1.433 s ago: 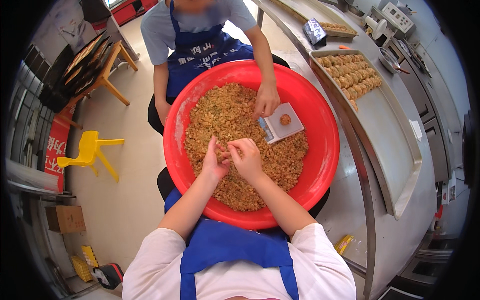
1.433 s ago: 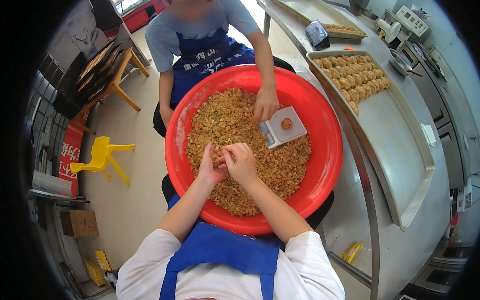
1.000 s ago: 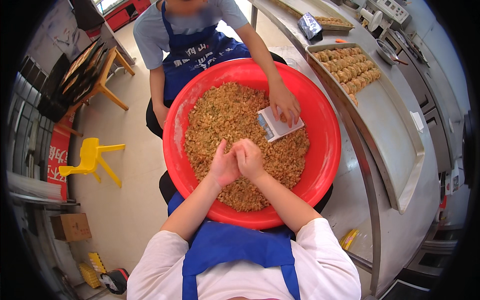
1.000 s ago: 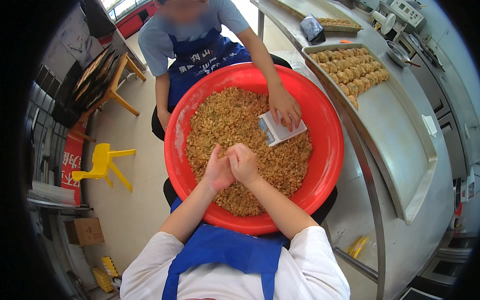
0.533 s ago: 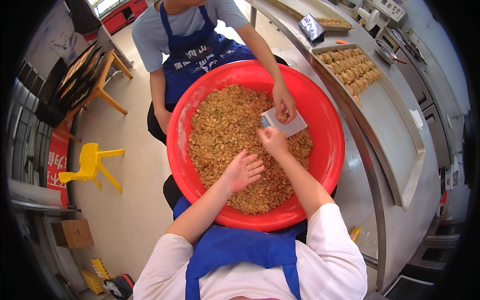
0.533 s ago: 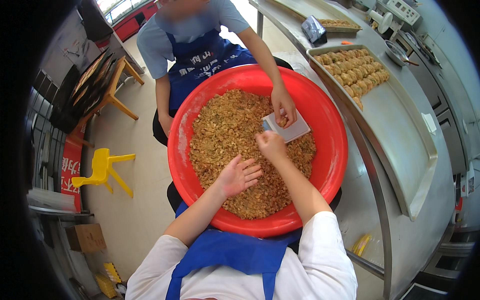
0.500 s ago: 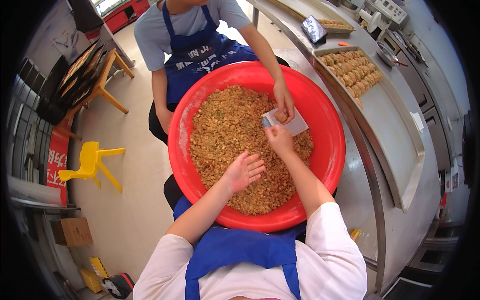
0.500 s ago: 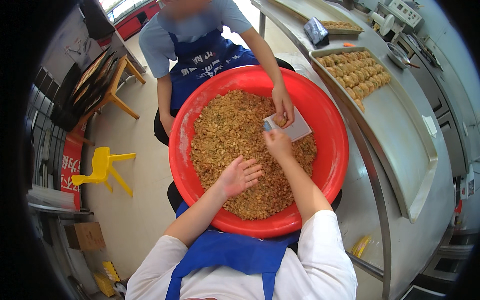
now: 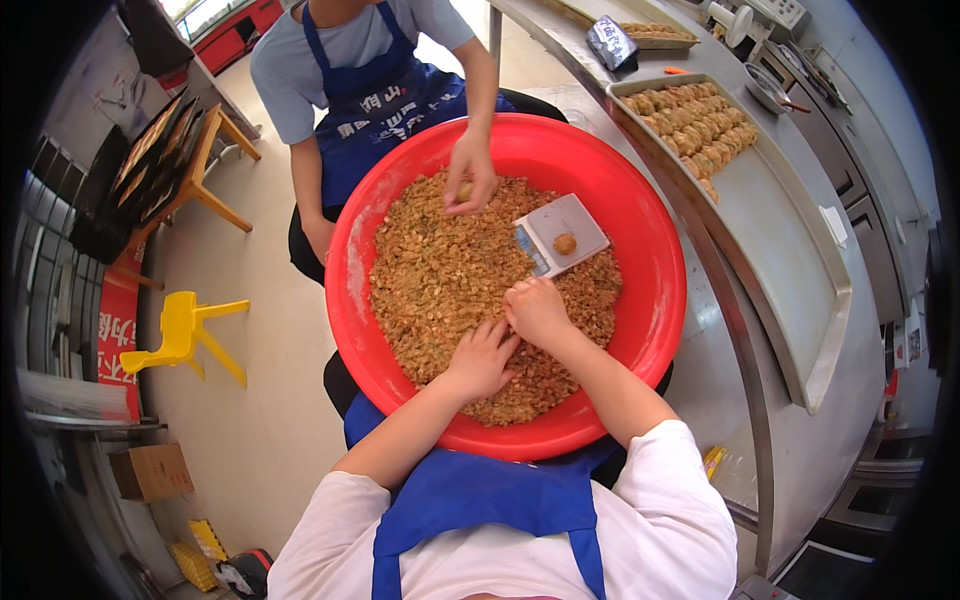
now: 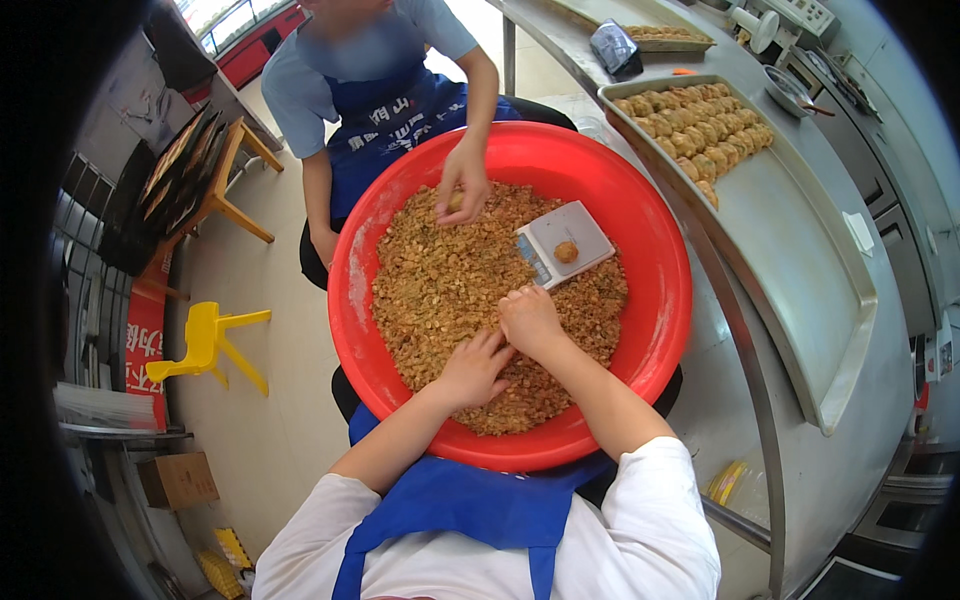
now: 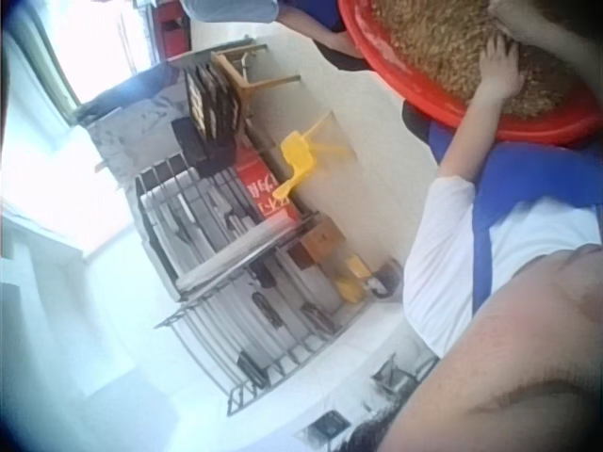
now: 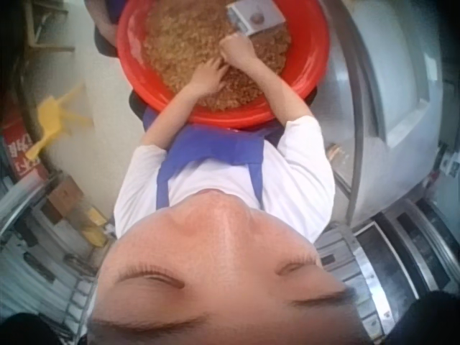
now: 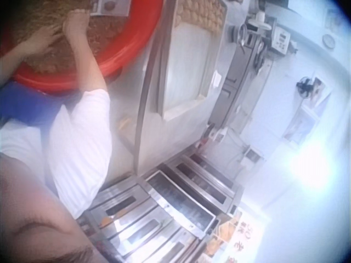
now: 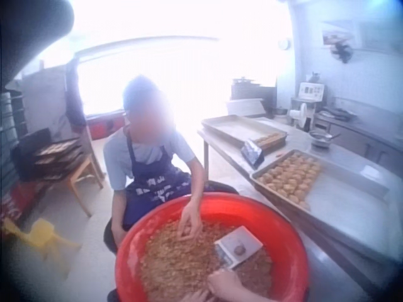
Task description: The person scoops granular filling from a large red bowl, forms it into small balls by hand, weighs each ball on a digital scale, and places the weighed balls onto a metal tray.
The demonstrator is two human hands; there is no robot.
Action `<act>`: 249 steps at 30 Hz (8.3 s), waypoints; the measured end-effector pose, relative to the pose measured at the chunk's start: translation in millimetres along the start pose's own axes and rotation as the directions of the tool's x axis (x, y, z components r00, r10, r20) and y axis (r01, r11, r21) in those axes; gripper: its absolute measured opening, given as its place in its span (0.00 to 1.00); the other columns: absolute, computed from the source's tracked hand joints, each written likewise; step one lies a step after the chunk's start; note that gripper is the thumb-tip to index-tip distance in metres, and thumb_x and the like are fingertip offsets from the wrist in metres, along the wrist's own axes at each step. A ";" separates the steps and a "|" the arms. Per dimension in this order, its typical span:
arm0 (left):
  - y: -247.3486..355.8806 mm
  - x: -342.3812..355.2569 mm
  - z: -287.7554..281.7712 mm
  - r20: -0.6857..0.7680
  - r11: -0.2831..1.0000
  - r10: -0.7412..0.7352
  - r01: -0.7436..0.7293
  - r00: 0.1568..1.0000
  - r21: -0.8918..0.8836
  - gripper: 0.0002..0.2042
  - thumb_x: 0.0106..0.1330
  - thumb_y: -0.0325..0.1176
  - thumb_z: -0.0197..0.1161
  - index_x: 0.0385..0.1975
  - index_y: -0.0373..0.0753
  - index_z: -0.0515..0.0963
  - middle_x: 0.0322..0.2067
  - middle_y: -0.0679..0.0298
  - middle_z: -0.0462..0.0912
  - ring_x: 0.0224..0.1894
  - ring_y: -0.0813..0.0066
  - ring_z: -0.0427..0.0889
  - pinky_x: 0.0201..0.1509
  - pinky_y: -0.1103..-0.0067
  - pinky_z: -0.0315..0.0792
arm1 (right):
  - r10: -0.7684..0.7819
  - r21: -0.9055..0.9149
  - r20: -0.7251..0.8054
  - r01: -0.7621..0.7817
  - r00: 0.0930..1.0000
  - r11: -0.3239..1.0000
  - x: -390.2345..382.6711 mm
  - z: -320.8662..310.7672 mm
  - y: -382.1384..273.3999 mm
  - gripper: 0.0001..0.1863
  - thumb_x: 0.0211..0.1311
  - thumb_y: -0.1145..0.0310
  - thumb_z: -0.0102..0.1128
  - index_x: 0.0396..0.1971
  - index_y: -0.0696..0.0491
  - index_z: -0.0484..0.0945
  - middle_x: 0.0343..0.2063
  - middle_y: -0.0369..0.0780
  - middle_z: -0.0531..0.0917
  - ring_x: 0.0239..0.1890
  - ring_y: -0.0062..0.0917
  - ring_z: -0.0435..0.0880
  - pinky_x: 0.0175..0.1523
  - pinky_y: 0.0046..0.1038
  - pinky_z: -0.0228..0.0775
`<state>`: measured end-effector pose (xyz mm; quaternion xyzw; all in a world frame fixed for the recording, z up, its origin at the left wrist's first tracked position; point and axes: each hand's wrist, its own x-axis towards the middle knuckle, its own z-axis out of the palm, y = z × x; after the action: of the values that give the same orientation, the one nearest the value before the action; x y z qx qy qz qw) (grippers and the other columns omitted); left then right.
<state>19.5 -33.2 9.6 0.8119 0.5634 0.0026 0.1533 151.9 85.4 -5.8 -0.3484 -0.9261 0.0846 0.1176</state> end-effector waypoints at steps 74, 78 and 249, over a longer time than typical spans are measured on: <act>-5.5 3.0 10.0 -0.261 0.982 -0.161 0.129 0.952 -0.135 0.27 0.62 0.40 0.61 0.61 0.41 0.67 0.62 0.52 0.67 0.61 0.54 0.70 0.65 0.66 0.62 | 0.516 0.359 -0.301 -0.406 0.802 0.840 44.3 10.5 123.7 0.23 0.67 0.55 0.50 0.52 0.57 0.75 0.49 0.48 0.79 0.58 0.43 0.71 0.62 0.40 0.63; -6.8 7.2 7.5 0.086 0.996 -0.086 0.088 0.993 -0.018 0.21 0.59 0.37 0.62 0.53 0.42 0.74 0.52 0.56 0.77 0.52 0.59 0.77 0.52 0.66 0.72 | 0.599 0.535 -0.368 -0.365 0.711 0.762 23.0 -46.7 114.3 0.15 0.62 0.63 0.60 0.44 0.57 0.79 0.45 0.46 0.81 0.54 0.39 0.75 0.59 0.37 0.66; -4.3 11.2 -27.1 0.037 -0.250 -0.328 -0.049 0.944 -0.967 0.09 0.69 0.31 0.57 0.45 0.37 0.78 0.26 0.75 0.75 0.24 0.91 0.67 0.25 0.90 0.60 | 0.368 0.134 0.503 -0.492 0.782 0.860 -28.2 -5.2 1.2 0.35 0.64 0.46 0.49 0.56 0.64 0.68 0.54 0.56 0.73 0.58 0.45 0.71 0.63 0.39 0.62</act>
<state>14.8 -14.9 32.5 0.3018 0.4489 0.5223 0.6592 174.7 67.9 -5.6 -0.5033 -0.8026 0.3091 -0.0837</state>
